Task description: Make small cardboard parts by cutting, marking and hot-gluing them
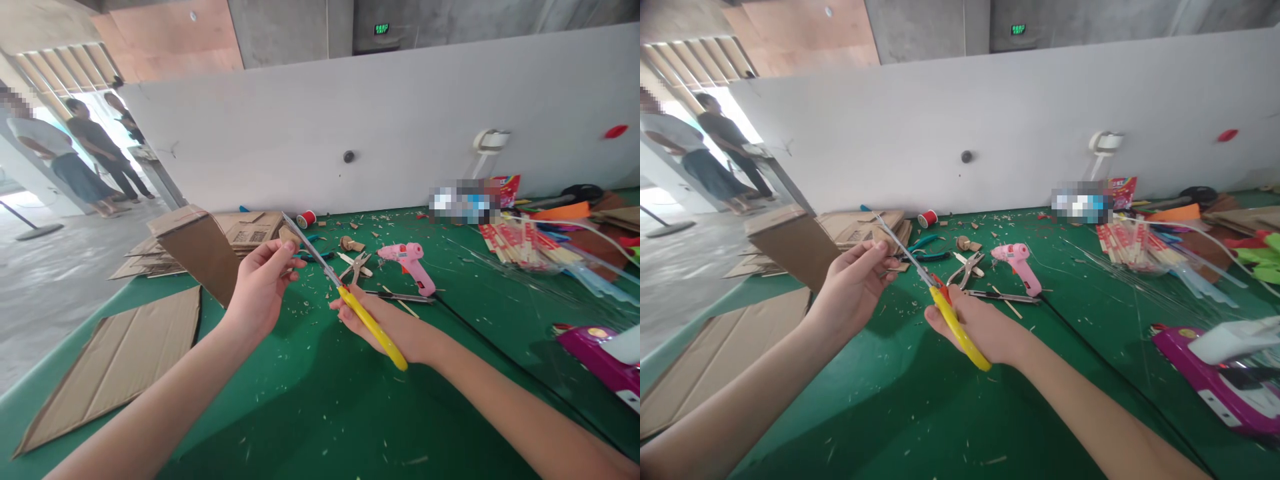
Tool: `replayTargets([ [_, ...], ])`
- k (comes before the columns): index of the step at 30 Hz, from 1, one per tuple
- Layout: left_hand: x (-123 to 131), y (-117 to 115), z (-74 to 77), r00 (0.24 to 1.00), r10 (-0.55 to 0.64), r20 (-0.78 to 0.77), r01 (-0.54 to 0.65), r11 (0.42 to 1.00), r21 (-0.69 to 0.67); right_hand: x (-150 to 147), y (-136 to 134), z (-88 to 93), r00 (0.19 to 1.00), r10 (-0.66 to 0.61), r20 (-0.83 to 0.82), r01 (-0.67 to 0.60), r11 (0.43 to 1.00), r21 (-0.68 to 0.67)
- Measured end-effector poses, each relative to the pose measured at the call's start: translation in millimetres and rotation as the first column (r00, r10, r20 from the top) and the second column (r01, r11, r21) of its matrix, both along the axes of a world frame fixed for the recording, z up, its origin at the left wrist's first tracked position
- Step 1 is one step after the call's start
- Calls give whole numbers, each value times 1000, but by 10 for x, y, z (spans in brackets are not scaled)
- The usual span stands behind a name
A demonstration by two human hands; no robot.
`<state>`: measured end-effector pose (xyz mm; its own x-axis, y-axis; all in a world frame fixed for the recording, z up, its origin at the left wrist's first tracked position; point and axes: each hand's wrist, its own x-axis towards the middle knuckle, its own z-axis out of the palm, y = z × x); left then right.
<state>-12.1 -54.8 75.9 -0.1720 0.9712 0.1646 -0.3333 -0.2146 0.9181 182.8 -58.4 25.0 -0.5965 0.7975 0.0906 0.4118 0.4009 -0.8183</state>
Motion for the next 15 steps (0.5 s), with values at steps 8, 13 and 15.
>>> replayTargets([
  [8, -16, -2, 10, 1000, 18, -23, -18, 999, 28, 13, 21, -34, 1000, 21, -19, -21, 1000, 3],
  [13, -15, -15, 14, 998, 38, -58, -37, 999, 32, 38, 30, -45, 999, 35, -19, -34, 999, 12],
  [15, -19, -19, 15, 996, 40, -76, -37, 998, 46, 38, 34, -53, 999, 29, -26, -29, 1000, 7],
])
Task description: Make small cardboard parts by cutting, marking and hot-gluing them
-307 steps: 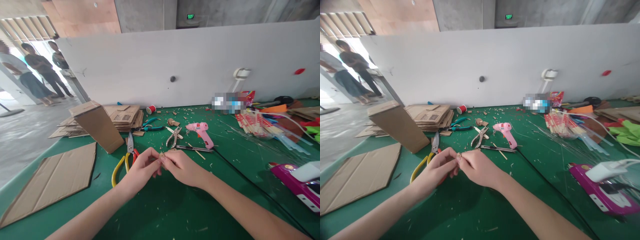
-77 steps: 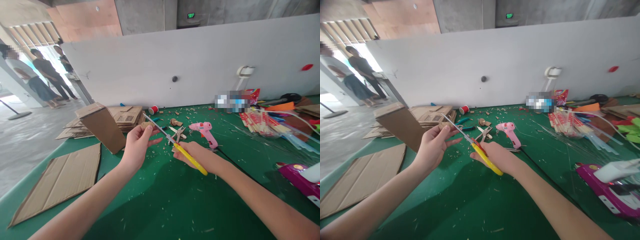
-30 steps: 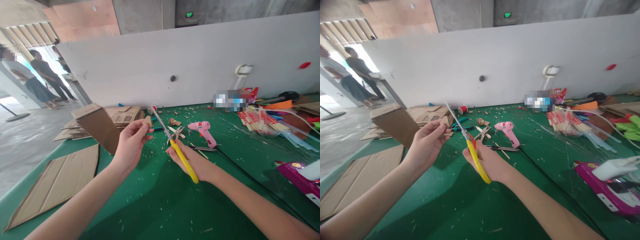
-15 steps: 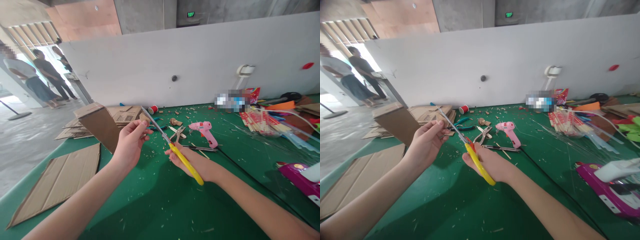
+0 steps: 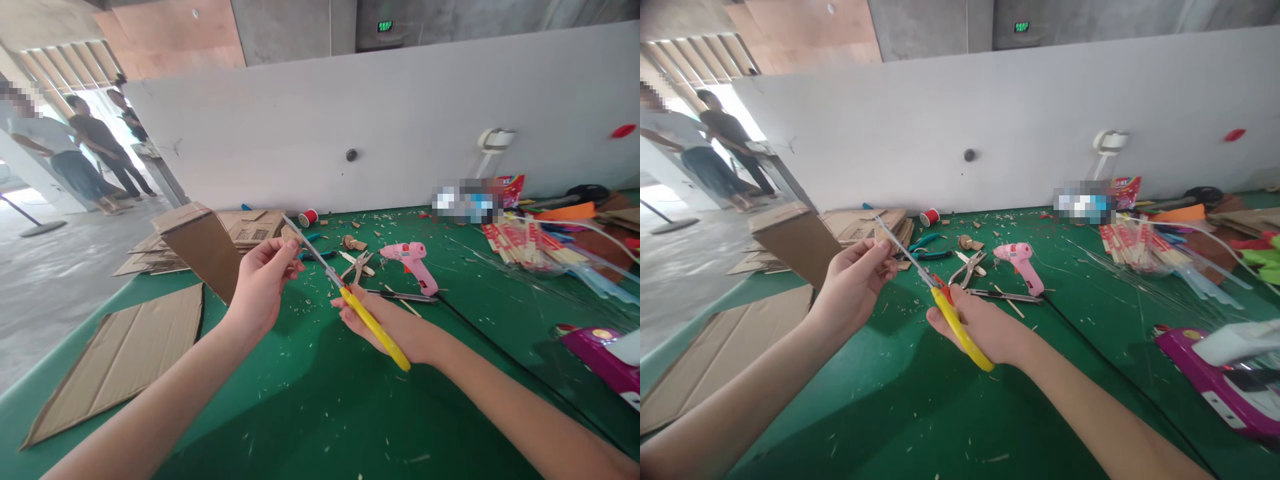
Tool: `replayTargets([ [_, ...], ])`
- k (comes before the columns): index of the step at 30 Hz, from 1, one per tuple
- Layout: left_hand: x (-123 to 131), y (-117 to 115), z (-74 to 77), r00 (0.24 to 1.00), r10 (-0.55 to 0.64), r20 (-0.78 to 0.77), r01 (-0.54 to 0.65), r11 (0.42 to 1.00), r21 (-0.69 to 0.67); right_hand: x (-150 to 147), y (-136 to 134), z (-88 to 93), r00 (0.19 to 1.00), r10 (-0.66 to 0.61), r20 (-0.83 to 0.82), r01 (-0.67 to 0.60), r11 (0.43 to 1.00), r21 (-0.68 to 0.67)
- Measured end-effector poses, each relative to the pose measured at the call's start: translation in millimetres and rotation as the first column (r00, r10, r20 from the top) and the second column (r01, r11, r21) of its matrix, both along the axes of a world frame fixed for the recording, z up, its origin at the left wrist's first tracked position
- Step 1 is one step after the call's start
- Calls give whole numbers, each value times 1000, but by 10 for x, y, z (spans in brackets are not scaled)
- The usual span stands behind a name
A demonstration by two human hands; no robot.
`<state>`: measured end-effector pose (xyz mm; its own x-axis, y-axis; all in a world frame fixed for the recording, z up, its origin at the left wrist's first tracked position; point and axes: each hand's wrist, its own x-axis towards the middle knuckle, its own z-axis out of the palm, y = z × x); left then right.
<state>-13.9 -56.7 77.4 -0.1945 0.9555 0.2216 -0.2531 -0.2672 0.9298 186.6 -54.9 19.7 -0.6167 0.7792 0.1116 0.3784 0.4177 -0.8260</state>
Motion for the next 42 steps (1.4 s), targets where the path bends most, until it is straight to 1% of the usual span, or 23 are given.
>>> replayTargets([
  [5, -11, -4, 3, 999, 18, -39, -17, 999, 33, -8, 0, 8, 1000, -14, 16, 15, 1000, -24],
  [15, -30, 20, -26, 998, 11, -69, -8, 999, 43, -26, -32, 84, 989, -64, 134, 61, 998, 27],
  [21, -54, 49, -85, 999, -20, -38, 21, 999, 46, -45, -27, 92, 972, -96, 213, 75, 991, 107],
  [25, -60, 49, -84, 999, -22, -33, 23, 999, 38, -48, -21, 86, 964, -135, 231, 96, 980, 173],
  [30, -36, 32, -67, 999, -47, -16, 47, 999, 7, -90, -29, 129, 948, -185, 259, 138, 972, 191],
  [36, -10, 31, -90, 998, -62, 11, 62, 998, -20, -94, -2, 150, 919, -237, 315, 181, 963, 198],
  [38, -13, 40, -97, 998, -59, 16, 59, 998, -15, -67, 5, 137, 937, -204, 284, 163, 974, 160],
  [42, -21, 57, -98, 998, -55, 23, 55, 998, 2, -18, -1, 134, 988, -76, 135, 69, 996, 55],
])
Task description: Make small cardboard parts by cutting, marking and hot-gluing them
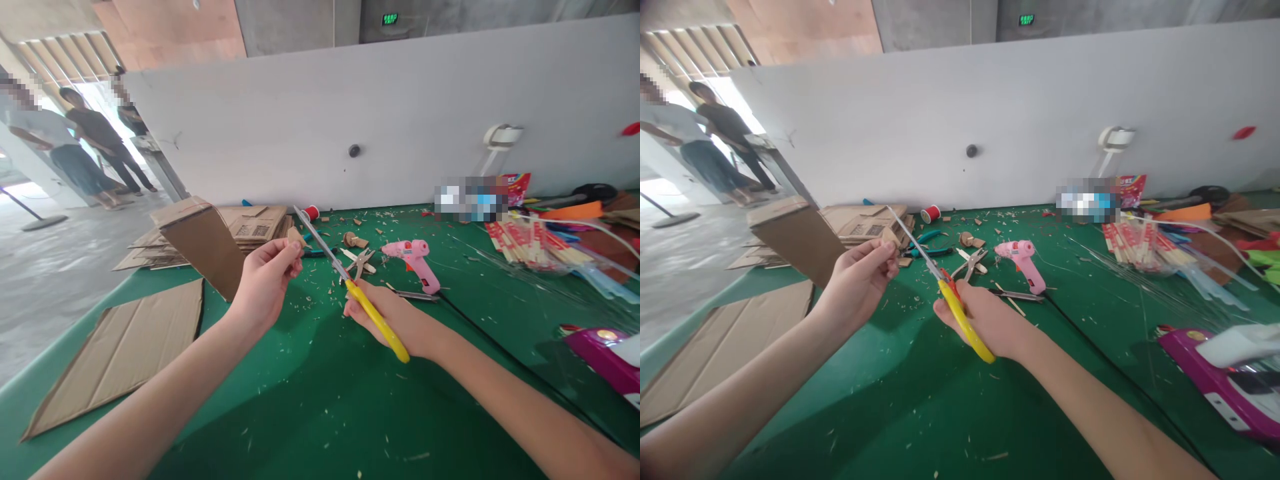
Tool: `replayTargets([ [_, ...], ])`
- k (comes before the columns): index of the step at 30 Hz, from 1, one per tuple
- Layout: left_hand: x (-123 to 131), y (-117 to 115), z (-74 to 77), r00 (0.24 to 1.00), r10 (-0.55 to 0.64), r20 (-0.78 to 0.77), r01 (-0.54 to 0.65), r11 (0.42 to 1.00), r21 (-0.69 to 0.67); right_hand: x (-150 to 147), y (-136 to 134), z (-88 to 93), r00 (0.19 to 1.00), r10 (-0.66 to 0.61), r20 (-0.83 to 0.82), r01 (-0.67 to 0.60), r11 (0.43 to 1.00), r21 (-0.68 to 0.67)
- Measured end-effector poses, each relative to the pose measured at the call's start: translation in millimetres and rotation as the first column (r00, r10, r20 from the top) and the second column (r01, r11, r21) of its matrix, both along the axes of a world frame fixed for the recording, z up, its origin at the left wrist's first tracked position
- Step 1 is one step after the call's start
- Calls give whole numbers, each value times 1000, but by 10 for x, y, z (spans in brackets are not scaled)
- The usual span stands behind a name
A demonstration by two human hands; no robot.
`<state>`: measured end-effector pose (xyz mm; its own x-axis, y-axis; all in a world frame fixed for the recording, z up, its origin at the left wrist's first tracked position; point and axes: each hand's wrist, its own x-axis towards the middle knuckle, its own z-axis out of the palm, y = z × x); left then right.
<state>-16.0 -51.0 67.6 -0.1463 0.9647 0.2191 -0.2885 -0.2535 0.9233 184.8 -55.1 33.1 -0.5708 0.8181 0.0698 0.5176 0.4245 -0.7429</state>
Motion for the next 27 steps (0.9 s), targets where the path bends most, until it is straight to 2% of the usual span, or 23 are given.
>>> replayTargets([
  [4, 1, 3, 8, 1000, 0, 19, 0, 1000, 6, 16, -16, 37, 997, 63, -34, -64, 997, -35],
  [13, 1, -4, -14, 1000, -11, -29, 12, 1000, 28, 3, -38, 37, 999, 52, -8, -53, 998, -24],
  [17, -11, 2, -23, 999, 5, -35, -4, 1000, 29, -22, -28, 2, 1000, 25, -11, -26, 999, -28],
  [22, -49, 26, -21, 997, 69, -41, -66, 996, 66, -84, -13, -68, 996, -69, -58, 66, 997, -48],
  [27, -59, 40, -28, 998, 49, -37, -47, 998, 43, -130, -35, -72, 995, -87, -47, 84, 995, -62],
])
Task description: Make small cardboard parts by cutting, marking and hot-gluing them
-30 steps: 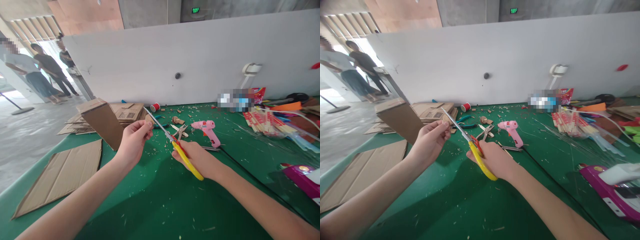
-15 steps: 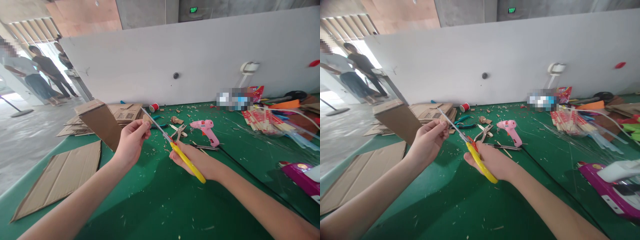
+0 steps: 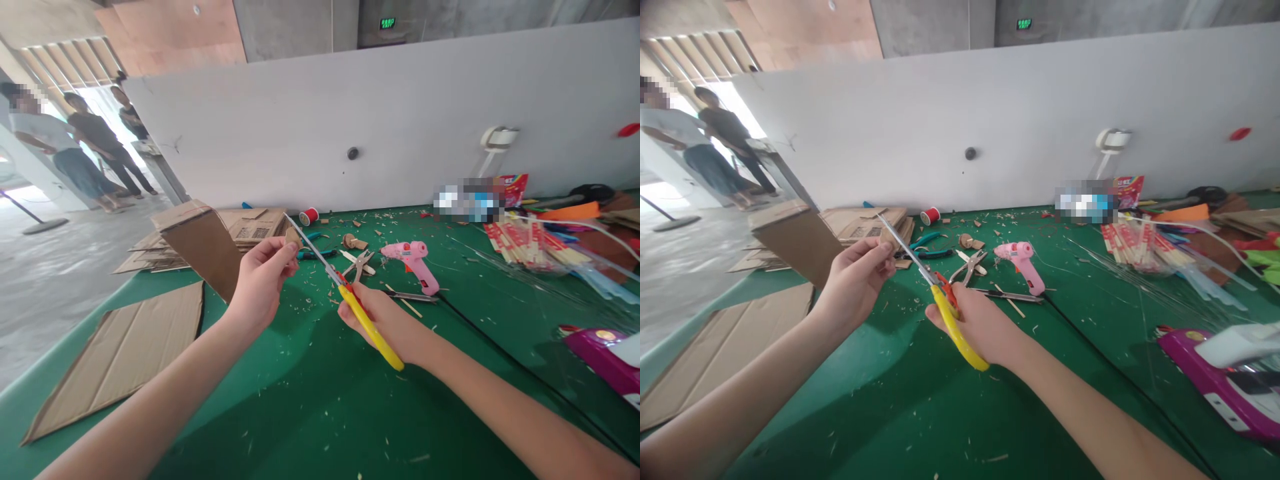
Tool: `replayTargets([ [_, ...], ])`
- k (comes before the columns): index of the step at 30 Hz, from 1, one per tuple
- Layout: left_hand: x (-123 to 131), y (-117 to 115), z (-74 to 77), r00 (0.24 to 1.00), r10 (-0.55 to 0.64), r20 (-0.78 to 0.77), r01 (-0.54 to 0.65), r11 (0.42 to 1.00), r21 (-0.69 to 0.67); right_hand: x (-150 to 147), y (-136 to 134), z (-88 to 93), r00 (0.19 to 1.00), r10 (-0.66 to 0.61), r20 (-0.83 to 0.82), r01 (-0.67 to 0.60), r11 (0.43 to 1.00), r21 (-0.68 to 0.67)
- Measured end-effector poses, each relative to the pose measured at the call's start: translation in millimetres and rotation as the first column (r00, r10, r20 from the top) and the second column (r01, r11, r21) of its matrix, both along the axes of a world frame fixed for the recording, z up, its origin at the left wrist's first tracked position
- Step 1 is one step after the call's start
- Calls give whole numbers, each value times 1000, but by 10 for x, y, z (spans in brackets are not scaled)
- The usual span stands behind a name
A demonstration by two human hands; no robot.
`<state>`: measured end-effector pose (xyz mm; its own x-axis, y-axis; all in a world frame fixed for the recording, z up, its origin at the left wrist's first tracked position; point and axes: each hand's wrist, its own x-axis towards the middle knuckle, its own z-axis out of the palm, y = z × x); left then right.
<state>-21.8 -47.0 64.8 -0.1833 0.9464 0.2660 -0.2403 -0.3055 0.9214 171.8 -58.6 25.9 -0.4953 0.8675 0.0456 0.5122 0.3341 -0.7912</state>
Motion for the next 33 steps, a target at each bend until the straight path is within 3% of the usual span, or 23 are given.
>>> replayTargets([
  [11, 3, -14, 10, 1000, -9, -19, 9, 1000, 16, 27, 0, -1, 999, 49, -6, -49, 998, -26],
  [22, 26, -18, -4, 999, -27, -22, 28, 999, 47, -4, -10, 18, 999, 28, 25, -28, 999, -27],
  [33, 39, 4, 9, 999, -42, -20, 42, 998, 37, -12, -12, 13, 991, -42, 130, 35, 998, 55],
])
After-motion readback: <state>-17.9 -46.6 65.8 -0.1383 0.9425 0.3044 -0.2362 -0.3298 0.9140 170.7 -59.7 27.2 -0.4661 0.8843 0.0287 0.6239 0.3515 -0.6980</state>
